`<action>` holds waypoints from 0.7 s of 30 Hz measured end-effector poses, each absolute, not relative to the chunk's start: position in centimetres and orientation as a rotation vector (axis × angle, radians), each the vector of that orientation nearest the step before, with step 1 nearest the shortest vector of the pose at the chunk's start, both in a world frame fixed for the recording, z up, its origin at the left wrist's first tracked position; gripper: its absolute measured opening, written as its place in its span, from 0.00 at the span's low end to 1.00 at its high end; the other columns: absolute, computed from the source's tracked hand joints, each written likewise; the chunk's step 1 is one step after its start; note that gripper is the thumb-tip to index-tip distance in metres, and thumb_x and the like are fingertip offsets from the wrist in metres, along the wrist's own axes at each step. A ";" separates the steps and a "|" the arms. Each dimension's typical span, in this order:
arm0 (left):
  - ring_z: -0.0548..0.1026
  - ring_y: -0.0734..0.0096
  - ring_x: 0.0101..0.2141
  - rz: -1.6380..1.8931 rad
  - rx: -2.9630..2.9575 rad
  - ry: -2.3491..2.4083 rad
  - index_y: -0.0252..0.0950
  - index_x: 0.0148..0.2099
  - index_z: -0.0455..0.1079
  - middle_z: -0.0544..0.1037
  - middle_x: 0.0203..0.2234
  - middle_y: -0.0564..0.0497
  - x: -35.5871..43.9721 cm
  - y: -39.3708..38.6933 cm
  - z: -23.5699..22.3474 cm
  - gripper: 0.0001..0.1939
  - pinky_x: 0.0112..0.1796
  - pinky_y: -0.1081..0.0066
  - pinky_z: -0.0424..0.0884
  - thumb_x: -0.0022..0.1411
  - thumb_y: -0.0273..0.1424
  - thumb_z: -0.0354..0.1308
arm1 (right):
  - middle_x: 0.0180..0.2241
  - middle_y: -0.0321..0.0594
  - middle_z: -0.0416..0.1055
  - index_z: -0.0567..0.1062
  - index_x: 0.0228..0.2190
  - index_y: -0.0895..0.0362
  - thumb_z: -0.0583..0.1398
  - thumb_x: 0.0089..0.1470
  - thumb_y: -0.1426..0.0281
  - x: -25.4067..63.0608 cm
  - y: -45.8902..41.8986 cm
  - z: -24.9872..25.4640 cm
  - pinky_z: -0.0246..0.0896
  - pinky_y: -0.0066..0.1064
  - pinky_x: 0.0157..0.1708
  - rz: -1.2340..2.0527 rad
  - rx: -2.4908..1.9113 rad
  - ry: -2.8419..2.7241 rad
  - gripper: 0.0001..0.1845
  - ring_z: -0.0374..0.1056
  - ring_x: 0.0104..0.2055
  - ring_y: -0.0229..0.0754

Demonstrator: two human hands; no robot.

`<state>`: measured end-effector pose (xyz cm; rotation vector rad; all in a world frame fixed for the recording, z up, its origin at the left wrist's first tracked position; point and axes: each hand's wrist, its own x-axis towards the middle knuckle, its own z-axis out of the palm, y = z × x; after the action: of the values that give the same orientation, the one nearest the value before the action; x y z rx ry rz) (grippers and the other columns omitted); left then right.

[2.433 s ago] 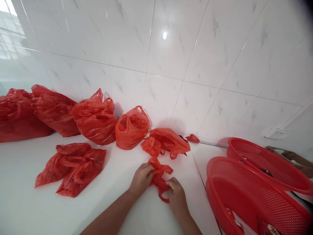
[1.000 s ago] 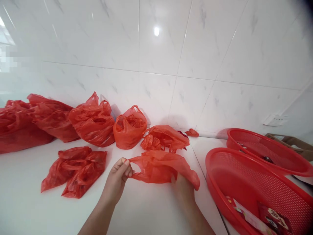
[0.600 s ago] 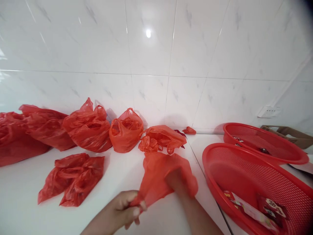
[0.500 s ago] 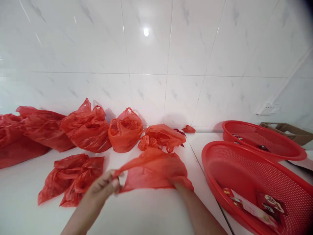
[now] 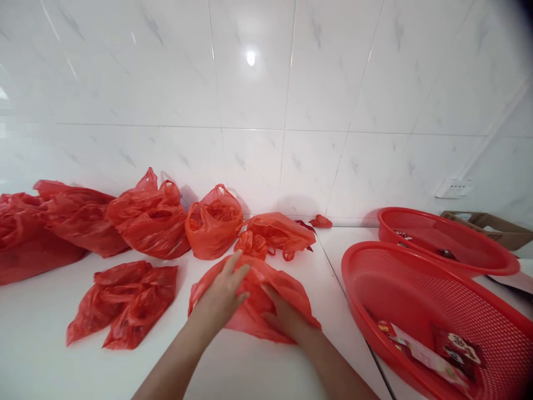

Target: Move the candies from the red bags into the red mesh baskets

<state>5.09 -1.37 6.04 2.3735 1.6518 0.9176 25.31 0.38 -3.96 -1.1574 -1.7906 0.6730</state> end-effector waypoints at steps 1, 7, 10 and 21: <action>0.68 0.50 0.53 0.948 2.392 1.718 0.42 0.50 0.67 0.51 0.65 0.46 4.3 -0.4 5.8 0.23 0.47 0.57 0.70 0.50 0.25 0.57 | 0.44 0.39 0.73 0.71 0.48 0.51 0.61 0.52 0.57 25.3 0.2 -3.6 0.65 0.34 0.39 0.750 -1.139 -1.837 0.23 0.71 0.42 0.42; 0.77 0.57 0.40 0.468 2.267 1.887 0.41 0.47 0.67 0.43 0.67 0.44 2.5 0.6 3.6 0.28 0.32 0.66 0.74 0.40 0.21 0.62 | 0.39 0.40 0.75 0.74 0.39 0.53 0.53 0.56 0.56 26.1 1.1 -1.3 0.62 0.35 0.42 1.181 -1.227 -1.677 0.18 0.70 0.42 0.44; 0.73 0.53 0.49 0.322 2.164 1.782 0.45 0.53 0.65 0.41 0.67 0.47 2.6 0.4 2.5 0.35 0.34 0.67 0.74 0.39 0.21 0.61 | 0.36 0.41 0.76 0.73 0.33 0.57 0.55 0.54 0.55 27.2 2.9 -1.4 0.62 0.34 0.37 1.312 -1.269 -1.569 0.17 0.69 0.35 0.43; 0.74 0.61 0.45 0.955 2.267 1.808 0.44 0.54 0.66 0.57 0.62 0.47 2.7 0.0 1.3 0.18 0.39 0.64 0.73 0.62 0.28 0.48 | 0.32 0.38 0.74 0.67 0.48 0.56 0.61 0.49 0.61 28.5 5.2 -1.7 0.61 0.29 0.30 1.527 -1.270 -1.335 0.25 0.69 0.29 0.38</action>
<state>2.73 0.03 1.34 2.2671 1.8080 0.9550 28.49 5.18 -1.73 -1.2698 -1.3348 1.5267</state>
